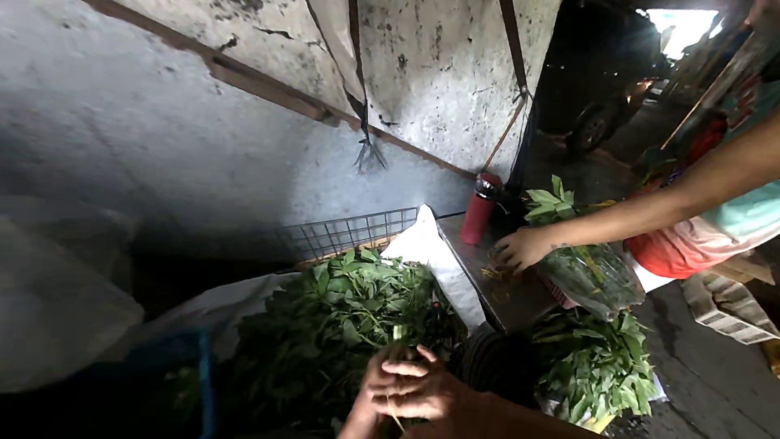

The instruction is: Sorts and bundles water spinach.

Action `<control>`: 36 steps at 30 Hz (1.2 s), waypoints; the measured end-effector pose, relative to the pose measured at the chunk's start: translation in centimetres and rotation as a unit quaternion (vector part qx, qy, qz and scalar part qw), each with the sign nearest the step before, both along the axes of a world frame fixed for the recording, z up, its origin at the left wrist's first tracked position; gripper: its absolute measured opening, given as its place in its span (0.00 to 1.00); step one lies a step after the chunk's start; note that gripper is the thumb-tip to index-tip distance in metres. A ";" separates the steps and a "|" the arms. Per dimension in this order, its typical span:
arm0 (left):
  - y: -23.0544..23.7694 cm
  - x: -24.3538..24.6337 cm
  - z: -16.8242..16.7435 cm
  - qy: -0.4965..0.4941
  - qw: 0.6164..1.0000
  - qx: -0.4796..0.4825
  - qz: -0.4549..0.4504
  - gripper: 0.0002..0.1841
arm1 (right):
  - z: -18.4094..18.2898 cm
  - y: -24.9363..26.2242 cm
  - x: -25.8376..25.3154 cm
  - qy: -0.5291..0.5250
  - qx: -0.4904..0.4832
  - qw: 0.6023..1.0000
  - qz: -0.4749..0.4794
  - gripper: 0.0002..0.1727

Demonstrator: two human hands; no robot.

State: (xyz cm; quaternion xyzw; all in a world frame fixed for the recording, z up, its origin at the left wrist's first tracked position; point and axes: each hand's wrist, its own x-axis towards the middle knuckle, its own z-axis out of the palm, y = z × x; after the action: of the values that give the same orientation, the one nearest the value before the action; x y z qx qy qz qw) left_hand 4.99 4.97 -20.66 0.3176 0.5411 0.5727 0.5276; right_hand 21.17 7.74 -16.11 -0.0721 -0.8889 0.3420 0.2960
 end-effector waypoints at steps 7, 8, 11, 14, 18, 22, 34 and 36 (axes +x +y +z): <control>-1.4 0.4 5.1 0.152 0.984 -0.045 -0.085 0.12 | -1.6 4.9 1.3 0.095 -0.416 0.901 -0.080 0.31; -1.6 0.6 5.1 0.174 0.974 -0.034 -0.140 0.15 | -1.2 5.6 1.2 0.090 -0.413 0.902 -0.092 0.27; -1.0 1.6 2.9 0.198 0.964 0.016 -0.178 0.12 | 0.8 5.4 0.6 0.009 -0.196 0.971 -0.136 0.12; 0.0 0.9 -0.3 0.075 0.989 0.111 -0.058 0.16 | 1.5 2.3 -0.5 -0.019 0.053 0.997 -0.056 0.16; 0.2 -0.1 4.2 0.063 0.994 0.035 0.082 0.12 | 0.1 1.3 -0.9 0.080 -0.127 0.989 -0.004 0.38; -0.9 -0.3 5.2 0.102 0.990 0.076 -0.060 0.12 | 0.0 5.2 0.4 0.157 -0.411 0.897 -0.038 0.38; 0.2 -0.1 5.6 0.042 0.998 0.051 0.021 0.07 | 0.5 2.5 -0.3 0.119 -0.187 0.975 -0.028 0.39; -0.3 -0.2 5.5 0.000 0.996 0.092 -0.022 0.07 | 0.6 4.1 -0.1 0.187 -0.372 0.909 -0.033 0.40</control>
State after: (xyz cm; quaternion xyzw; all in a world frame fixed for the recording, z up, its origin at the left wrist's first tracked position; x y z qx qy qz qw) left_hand 4.81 4.63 -15.12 0.3766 0.4790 0.6086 0.5083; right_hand 21.10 11.84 -15.53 -0.1411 -0.6227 0.6455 0.4192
